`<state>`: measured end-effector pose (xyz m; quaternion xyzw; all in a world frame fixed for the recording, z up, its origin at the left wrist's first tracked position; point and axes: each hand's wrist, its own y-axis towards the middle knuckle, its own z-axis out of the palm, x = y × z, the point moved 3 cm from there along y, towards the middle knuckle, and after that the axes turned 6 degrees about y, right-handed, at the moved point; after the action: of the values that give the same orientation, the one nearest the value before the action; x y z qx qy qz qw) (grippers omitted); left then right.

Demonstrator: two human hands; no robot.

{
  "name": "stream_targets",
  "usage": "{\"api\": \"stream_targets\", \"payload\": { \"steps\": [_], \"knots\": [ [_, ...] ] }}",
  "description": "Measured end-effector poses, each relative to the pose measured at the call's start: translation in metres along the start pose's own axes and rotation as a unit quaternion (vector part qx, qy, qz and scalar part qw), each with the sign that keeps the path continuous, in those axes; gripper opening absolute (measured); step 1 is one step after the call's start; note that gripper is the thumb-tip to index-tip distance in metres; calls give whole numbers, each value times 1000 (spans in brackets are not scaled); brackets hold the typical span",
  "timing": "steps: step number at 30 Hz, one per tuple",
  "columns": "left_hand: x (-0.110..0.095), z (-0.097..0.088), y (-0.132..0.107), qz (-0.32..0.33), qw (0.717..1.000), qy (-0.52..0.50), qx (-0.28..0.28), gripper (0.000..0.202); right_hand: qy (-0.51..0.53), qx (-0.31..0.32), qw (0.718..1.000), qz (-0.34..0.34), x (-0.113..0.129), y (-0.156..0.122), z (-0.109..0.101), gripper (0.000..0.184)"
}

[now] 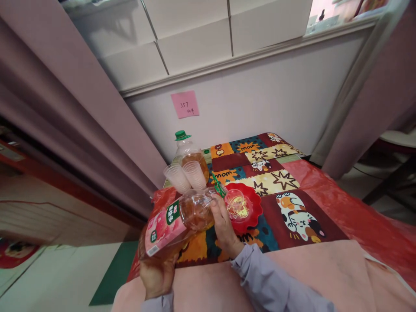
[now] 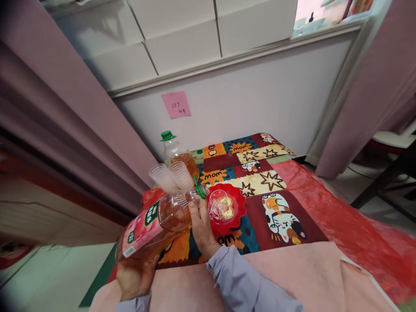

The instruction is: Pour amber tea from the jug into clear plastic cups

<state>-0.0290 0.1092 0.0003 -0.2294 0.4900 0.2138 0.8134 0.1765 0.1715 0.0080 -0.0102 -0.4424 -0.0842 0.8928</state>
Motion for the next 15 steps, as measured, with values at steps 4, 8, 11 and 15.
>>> {"api": "stream_targets", "payload": {
  "steps": [4, 8, 11, 15],
  "knots": [
    [0, 3, 0, 13, 1000, 10, -1, 73, 15, 14, 1000, -20, 3, 2, 1, 57],
    [0, 6, -1, 1, 1000, 7, -8, 73, 24, 5, 1000, 0, 0, 3, -1, 58],
    [0, 6, -1, 0, 1000, 8, 8, 77, 28, -8, 999, 12, 0, 3, -3, 60],
    [1, 5, 0, 14, 1000, 12, 17, 74, 38, -15, 999, 17, 1, 2, -3, 61]
  ]
}}
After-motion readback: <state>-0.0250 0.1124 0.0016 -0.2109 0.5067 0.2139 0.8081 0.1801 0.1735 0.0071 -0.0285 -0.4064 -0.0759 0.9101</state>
